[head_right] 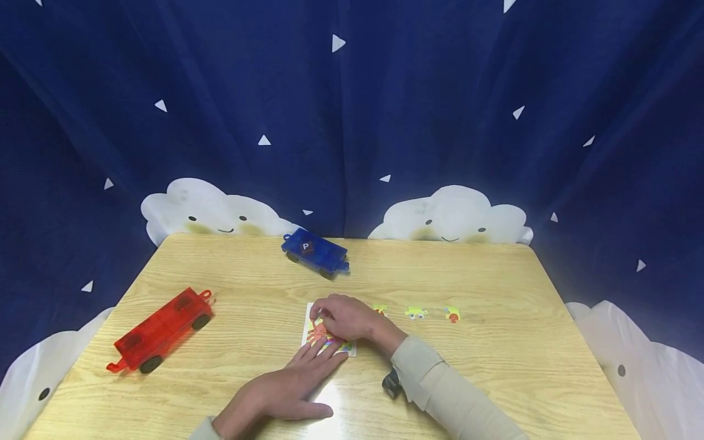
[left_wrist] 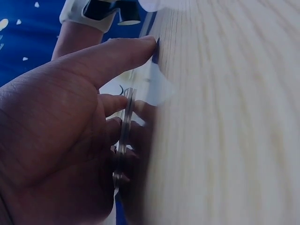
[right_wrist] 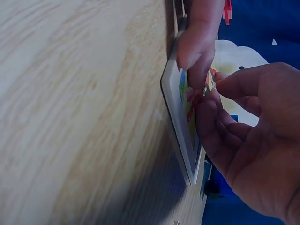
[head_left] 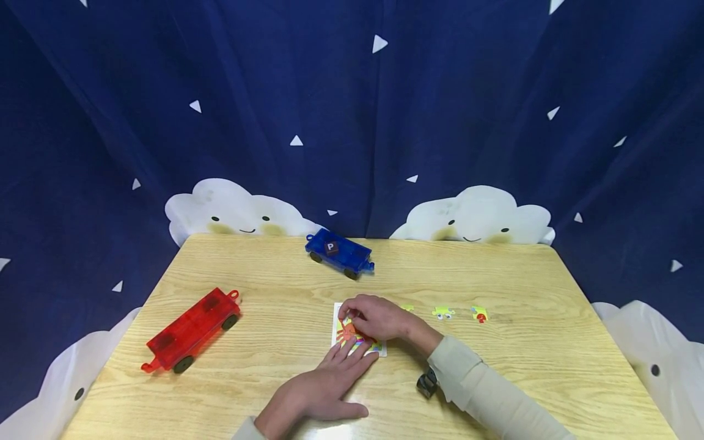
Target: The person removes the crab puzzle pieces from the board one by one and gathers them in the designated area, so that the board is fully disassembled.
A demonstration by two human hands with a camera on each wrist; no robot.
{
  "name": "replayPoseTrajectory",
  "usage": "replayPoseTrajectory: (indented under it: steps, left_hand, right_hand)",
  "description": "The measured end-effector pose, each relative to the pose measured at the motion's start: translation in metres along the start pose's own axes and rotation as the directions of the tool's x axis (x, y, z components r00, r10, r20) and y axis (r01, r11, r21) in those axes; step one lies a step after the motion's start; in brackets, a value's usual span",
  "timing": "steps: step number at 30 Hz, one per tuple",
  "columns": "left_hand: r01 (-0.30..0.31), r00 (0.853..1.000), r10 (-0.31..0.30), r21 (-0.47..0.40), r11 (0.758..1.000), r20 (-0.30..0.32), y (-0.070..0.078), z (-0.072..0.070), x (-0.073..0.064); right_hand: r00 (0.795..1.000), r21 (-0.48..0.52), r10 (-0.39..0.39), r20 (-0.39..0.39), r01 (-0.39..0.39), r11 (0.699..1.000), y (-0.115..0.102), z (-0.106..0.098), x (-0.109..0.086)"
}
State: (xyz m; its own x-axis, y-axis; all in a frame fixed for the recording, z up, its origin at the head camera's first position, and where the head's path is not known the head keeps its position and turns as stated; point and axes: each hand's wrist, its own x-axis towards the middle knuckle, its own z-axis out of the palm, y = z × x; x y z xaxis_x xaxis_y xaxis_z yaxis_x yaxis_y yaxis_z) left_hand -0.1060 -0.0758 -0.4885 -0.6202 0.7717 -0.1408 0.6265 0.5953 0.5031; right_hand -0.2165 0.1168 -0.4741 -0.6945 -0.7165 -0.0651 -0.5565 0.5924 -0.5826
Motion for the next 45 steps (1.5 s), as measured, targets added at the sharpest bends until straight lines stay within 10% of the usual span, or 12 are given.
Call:
replayPoseTrajectory:
  steps: [45]
  left_hand:
    - [-0.008, 0.999, 0.011, 0.064, 0.998, -0.045, 0.0000, 0.0058, -0.0002]
  right_hand:
    - [0.989, 0.020, 0.111, -0.099, -0.110, 0.994, -0.0071, 0.0055, 0.0094]
